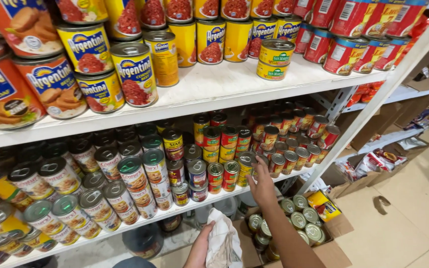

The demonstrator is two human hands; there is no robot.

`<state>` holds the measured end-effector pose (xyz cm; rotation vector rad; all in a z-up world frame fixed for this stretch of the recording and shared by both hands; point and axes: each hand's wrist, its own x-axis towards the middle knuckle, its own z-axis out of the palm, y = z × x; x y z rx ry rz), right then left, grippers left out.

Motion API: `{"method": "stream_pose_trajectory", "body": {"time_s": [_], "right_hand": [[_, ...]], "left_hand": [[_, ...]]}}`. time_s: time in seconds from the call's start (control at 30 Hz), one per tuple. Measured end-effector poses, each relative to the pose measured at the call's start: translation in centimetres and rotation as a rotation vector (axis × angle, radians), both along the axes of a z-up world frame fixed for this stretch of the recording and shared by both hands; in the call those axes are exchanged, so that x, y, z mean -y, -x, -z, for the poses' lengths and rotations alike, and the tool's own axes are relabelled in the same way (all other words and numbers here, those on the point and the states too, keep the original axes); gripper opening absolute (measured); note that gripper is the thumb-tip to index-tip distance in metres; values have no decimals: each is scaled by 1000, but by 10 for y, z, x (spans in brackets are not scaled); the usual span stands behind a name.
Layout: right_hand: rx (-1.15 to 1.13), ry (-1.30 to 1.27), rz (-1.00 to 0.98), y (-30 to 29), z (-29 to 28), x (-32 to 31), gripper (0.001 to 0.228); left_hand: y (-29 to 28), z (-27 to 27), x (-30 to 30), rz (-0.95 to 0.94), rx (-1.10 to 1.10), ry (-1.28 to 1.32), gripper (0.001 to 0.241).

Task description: Wipe canned goods with a cloth and organize them on grocery store shelves.

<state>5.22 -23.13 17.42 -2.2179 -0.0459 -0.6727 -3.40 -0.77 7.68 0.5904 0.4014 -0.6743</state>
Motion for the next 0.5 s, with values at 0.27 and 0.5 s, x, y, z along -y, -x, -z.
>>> {"method": "stream_pose_trajectory", "body": {"time_s": [0.27,0.5], "right_hand": [[79,38,47,-2,5,-6,39],[435,-242,110,24,-65,-20,41]], "left_hand": [[-15,31,-4,-48,40,0,42],[-40,95,2,-93,34,77,46]]}}
